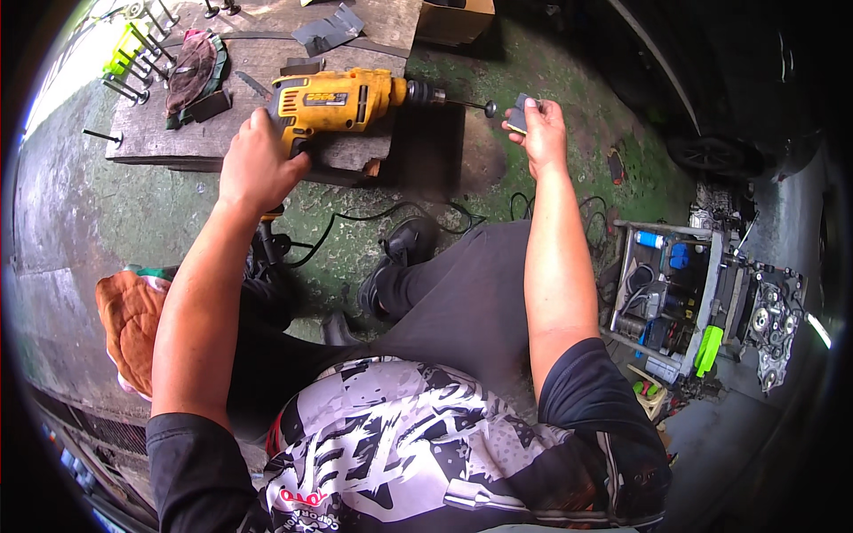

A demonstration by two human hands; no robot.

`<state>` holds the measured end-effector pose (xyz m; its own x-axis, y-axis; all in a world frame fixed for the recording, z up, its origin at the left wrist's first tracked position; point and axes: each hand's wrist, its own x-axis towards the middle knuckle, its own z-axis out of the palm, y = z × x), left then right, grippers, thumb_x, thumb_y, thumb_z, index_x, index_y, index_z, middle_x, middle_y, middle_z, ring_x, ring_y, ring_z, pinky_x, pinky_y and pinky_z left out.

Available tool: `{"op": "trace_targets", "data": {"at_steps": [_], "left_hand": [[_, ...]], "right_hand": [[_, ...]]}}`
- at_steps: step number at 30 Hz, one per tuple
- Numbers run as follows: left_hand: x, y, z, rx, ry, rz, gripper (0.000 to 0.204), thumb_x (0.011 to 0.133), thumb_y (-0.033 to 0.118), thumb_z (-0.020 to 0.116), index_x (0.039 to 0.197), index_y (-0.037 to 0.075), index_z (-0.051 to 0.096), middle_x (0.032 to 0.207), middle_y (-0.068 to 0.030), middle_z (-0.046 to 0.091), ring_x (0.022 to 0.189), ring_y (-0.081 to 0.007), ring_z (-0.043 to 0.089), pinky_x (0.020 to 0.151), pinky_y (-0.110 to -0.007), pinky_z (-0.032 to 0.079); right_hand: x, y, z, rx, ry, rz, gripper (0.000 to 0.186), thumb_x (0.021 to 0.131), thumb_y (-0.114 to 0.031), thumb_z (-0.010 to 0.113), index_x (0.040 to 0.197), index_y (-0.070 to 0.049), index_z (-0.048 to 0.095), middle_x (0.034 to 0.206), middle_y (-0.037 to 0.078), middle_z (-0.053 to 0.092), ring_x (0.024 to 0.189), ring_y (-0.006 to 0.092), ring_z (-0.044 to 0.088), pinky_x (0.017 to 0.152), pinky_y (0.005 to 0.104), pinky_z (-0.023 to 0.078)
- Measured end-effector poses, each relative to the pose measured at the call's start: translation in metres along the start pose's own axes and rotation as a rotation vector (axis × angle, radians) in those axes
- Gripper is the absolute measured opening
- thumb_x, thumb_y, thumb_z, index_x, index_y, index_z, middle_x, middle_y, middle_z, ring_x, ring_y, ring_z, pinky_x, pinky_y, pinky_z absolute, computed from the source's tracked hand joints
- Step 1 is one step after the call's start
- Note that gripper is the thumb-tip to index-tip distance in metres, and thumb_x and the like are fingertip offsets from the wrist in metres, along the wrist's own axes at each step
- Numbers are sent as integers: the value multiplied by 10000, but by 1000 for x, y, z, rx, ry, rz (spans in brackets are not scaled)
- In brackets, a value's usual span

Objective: Grinding and polishing a small circular metal part using a power drill with a grinding attachment.

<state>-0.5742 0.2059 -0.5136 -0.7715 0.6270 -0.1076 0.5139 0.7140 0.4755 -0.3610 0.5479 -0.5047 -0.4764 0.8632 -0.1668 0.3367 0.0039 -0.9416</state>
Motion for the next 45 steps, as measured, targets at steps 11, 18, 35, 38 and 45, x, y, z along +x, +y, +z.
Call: {"op": "trace_targets", "data": {"at_steps": [11, 18, 35, 38, 45], "left_hand": [[-4, -1, -4, 62, -31, -22, 624, 800, 296, 752, 1191, -46, 405, 1152, -305, 595, 1033, -465, 638, 879, -501, 534], [-4, -13, 1, -18, -27, -10, 643, 807, 264, 712, 1258, -43, 372, 1125, -347, 585, 1014, -511, 610, 868, -535, 510], [-6, -12, 2, -62, -12, -31, 547, 782, 264, 712, 1138, -18, 407, 1065, -329, 614, 1010, -504, 617, 870, -531, 508], [-7, -11, 0, -49, -16, -27, 531, 775, 276, 731, 1093, -24, 430, 1082, -312, 617, 1000, -480, 638, 858, -513, 533], [-6, -11, 1, -50, -9, -42, 533, 774, 269, 730, 1102, -17, 422, 1075, -313, 613, 1013, -486, 625, 873, -518, 516]], "right_hand": [[-1, 4, 6, -196, -24, -156, 312, 998, -221, 631, 1195, 6, 547, 912, 87, 685, 704, 138, 663, 554, 272, 543], [-6, -10, 16, -257, -75, -181, 242, 949, -193, 697, 1050, 22, 648, 879, 90, 695, 705, 132, 662, 562, 285, 580], [4, -19, 31, -871, -5, -262, 274, 848, -284, 770, 888, -41, 650, 734, 62, 680, 634, 136, 624, 609, 325, 488], [4, -20, 34, -888, -12, -248, 282, 842, -291, 775, 887, -42, 649, 750, 64, 680, 665, 140, 622, 629, 327, 488], [9, -17, 34, -886, -18, -176, 283, 822, -317, 761, 953, -74, 695, 877, 124, 731, 816, 260, 706, 761, 379, 540]]}}
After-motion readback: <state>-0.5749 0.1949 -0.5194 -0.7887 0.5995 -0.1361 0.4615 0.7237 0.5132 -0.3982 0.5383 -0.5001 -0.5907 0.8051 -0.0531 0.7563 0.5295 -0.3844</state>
